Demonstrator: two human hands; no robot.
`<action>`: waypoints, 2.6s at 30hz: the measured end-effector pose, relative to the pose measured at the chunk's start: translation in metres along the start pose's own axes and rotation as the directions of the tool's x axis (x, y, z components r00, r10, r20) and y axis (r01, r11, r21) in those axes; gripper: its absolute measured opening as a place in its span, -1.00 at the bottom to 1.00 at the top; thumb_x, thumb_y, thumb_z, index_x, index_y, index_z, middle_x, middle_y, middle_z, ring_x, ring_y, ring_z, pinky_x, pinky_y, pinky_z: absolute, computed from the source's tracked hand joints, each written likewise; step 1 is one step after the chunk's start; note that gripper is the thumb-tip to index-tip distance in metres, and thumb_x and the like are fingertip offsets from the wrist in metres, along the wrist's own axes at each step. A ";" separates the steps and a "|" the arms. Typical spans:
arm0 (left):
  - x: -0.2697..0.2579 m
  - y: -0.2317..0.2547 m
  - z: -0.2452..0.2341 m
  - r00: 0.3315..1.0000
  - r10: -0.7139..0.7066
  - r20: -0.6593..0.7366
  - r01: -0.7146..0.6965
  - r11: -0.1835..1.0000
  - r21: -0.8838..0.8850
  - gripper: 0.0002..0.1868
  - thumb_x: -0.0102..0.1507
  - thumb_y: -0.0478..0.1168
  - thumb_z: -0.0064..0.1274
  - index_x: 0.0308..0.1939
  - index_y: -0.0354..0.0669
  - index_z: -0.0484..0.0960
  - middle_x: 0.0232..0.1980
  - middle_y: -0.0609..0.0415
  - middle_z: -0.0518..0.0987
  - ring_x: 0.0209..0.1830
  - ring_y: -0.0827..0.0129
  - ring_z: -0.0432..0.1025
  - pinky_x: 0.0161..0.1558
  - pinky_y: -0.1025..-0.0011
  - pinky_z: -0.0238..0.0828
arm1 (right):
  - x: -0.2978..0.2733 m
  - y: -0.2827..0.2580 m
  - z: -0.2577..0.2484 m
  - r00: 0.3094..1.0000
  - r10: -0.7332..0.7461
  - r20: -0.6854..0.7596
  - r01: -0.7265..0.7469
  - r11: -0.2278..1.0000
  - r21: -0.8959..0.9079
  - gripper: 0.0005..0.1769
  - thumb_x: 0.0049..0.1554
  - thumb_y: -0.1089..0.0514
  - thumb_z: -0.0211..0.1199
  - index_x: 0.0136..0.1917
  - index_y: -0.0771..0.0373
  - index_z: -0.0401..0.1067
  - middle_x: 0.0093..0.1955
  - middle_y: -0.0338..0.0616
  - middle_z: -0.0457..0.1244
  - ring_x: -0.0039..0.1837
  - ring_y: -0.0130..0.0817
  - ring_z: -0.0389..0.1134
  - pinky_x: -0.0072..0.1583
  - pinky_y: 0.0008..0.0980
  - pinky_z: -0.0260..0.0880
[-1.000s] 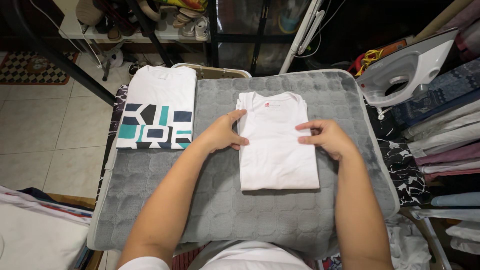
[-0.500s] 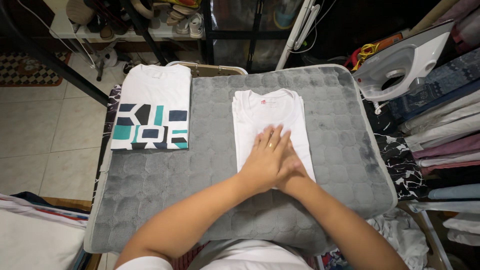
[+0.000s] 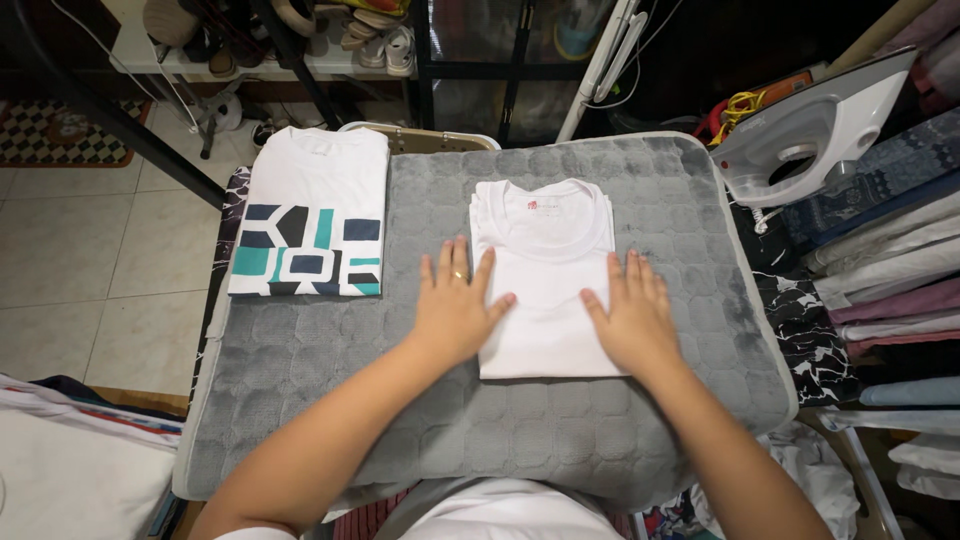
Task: The person irons two white t-shirts on a portable ironing board. They smooth out the fabric, use an iron to press the shirts, and then fold them neatly before placing them aside.
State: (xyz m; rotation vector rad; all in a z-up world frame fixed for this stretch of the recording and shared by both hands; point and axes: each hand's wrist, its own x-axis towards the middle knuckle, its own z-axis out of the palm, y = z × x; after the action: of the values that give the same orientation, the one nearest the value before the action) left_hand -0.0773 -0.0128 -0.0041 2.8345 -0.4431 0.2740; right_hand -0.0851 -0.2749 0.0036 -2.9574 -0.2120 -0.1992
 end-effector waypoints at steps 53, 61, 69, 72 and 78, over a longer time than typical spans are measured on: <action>-0.015 -0.323 -0.099 0.775 -0.528 0.348 0.558 0.313 -0.768 -0.24 0.12 -0.27 0.26 0.42 -0.25 0.42 0.06 -0.05 0.63 -0.08 0.32 0.53 -0.11 0.41 0.49 | 0.158 -0.239 0.049 0.910 -0.196 0.366 -0.375 -0.007 0.927 -0.14 0.08 0.43 0.26 0.60 0.46 0.05 0.43 0.03 0.21 0.38 -0.32 0.30 0.31 -0.40 0.37; 0.004 -0.314 -0.092 0.762 -0.571 0.306 0.614 0.487 -0.621 -0.09 0.02 -0.17 0.40 0.43 -0.19 0.35 0.11 -0.12 0.61 -0.01 0.19 0.55 -0.01 0.33 0.50 | 0.165 -0.251 0.035 0.809 -0.253 0.531 -0.581 -0.197 0.790 -0.25 0.20 0.36 0.21 0.62 0.23 0.14 0.33 -0.07 0.24 0.02 -0.43 0.22 0.29 -0.02 0.45; -0.001 -0.322 -0.075 0.810 -0.526 0.260 0.539 0.493 -0.683 -0.12 -0.01 -0.15 0.36 0.38 -0.17 0.40 0.16 -0.18 0.64 0.11 0.12 0.57 0.10 0.28 0.49 | 0.114 -0.261 0.023 0.631 -0.433 0.643 -0.665 0.125 0.736 -0.37 0.12 0.33 0.24 0.47 0.18 0.32 0.14 -0.02 0.34 0.03 -0.31 0.46 -0.06 -0.32 0.52; 0.002 -0.318 -0.074 0.839 -0.533 0.106 0.517 0.722 -0.459 -0.07 0.01 -0.12 0.44 0.41 -0.18 0.34 0.28 -0.32 0.40 0.24 -0.09 0.39 0.22 0.21 0.36 | 0.084 -0.254 0.027 0.583 -0.497 0.643 -0.664 0.165 0.729 -0.51 0.13 0.33 0.27 0.35 0.35 0.44 0.14 -0.10 0.36 0.03 -0.31 0.45 -0.06 -0.38 0.50; 0.008 -0.252 -0.107 0.825 -0.561 -0.060 0.552 0.825 -0.123 -0.17 0.04 -0.19 0.33 0.39 -0.04 0.39 0.44 -0.12 0.28 0.37 -0.06 0.21 0.14 -0.11 0.25 | 0.053 -0.201 -0.005 0.568 -0.501 0.653 -0.653 0.209 0.728 -0.63 0.16 0.29 0.27 0.24 0.41 0.49 0.07 -0.07 0.39 0.04 -0.34 0.46 -0.06 -0.36 0.52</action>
State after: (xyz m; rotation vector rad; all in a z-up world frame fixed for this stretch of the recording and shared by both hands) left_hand -0.0043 0.2470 0.0433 2.6846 0.3909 0.2504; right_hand -0.0639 -0.0727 0.0480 -1.3723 -0.1489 1.0582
